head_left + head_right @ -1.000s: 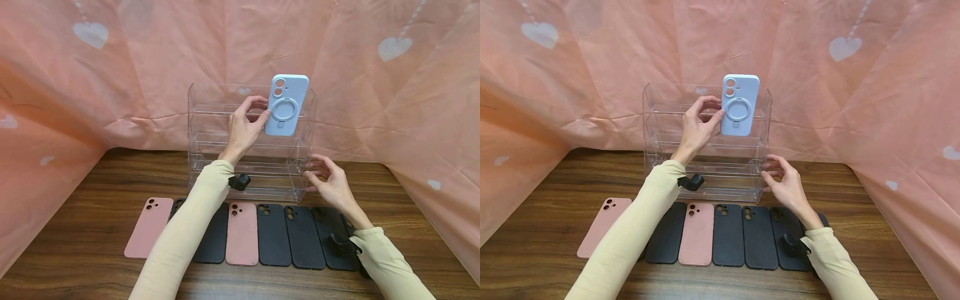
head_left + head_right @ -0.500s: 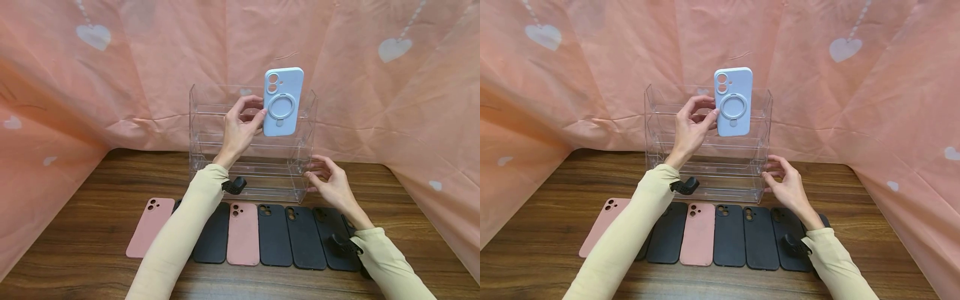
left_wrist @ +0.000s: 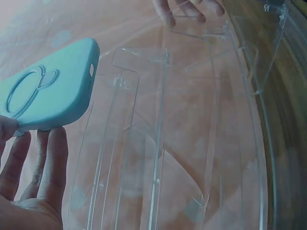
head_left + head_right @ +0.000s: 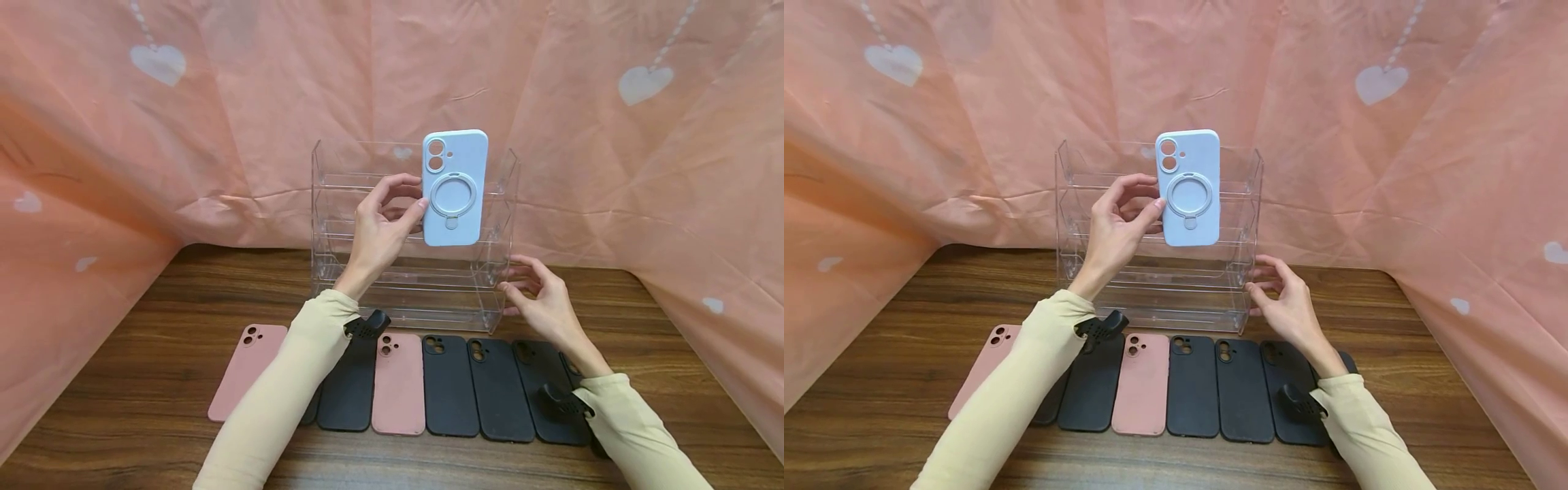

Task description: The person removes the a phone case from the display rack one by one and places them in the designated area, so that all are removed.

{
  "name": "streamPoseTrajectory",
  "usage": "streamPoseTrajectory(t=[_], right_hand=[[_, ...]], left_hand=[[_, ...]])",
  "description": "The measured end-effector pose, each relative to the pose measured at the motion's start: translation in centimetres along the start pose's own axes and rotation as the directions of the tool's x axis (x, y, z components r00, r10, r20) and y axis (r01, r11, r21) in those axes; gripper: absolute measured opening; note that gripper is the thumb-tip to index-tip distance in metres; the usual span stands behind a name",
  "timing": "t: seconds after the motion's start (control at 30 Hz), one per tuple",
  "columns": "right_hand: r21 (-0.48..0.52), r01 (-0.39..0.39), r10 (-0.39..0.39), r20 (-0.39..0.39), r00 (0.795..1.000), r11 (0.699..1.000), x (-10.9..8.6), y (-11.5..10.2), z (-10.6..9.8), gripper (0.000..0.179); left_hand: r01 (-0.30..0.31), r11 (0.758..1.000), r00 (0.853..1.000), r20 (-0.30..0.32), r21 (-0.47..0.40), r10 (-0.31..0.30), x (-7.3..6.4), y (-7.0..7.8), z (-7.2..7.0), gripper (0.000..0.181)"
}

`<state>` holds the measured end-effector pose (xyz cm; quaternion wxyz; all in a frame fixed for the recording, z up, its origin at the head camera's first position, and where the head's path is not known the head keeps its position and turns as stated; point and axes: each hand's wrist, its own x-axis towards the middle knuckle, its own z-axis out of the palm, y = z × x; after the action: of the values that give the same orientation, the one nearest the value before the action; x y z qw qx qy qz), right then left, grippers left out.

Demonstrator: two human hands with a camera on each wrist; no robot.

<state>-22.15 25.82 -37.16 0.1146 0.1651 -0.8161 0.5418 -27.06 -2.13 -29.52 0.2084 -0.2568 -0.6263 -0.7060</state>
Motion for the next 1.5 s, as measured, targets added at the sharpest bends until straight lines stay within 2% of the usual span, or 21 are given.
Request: streamPoseTrajectory(t=[0.07,0.3,0.8,1.13,1.33,1.5], right_hand=[[0.0,-0.002,0.002,0.0,1.0,1.0,0.0,0.0,0.0,0.052],[-0.006,0.001,-0.001,0.002,1.0,1.0,0.1,0.2,0.0,0.051],[0.002,0.001,-0.001,-0.002,1.0,1.0,0.2,0.3,-0.2,0.052],[-0.004,-0.003,0.003,0.002,1.0,1.0,0.1,0.4,-0.3,0.052],[-0.016,0.001,-0.001,0.002,1.0,1.0,0.1,0.3,-0.4,0.052],[-0.021,0.006,-0.006,0.0,1.0,1.0,0.2,0.2,-0.4,0.052]], left_hand=[[-0.004,1.0,1.0,-0.003,0.012,0.005,-0.3,0.0,-0.3,0.031],[0.078,0.996,0.997,0.003,-0.041,-0.078,-1.3,0.3,-1.0,0.033],[0.102,0.995,0.995,-0.002,0.017,-0.102,-3.3,1.0,-3.0,0.034],[0.157,0.984,0.988,-0.018,0.085,-0.156,-5.0,0.9,-4.9,0.034],[0.168,0.983,0.986,-0.002,0.077,-0.168,-5.6,0.7,-5.7,0.033],[0.178,0.978,0.984,-0.007,0.111,-0.178,-6.2,0.7,-6.4,0.034]])
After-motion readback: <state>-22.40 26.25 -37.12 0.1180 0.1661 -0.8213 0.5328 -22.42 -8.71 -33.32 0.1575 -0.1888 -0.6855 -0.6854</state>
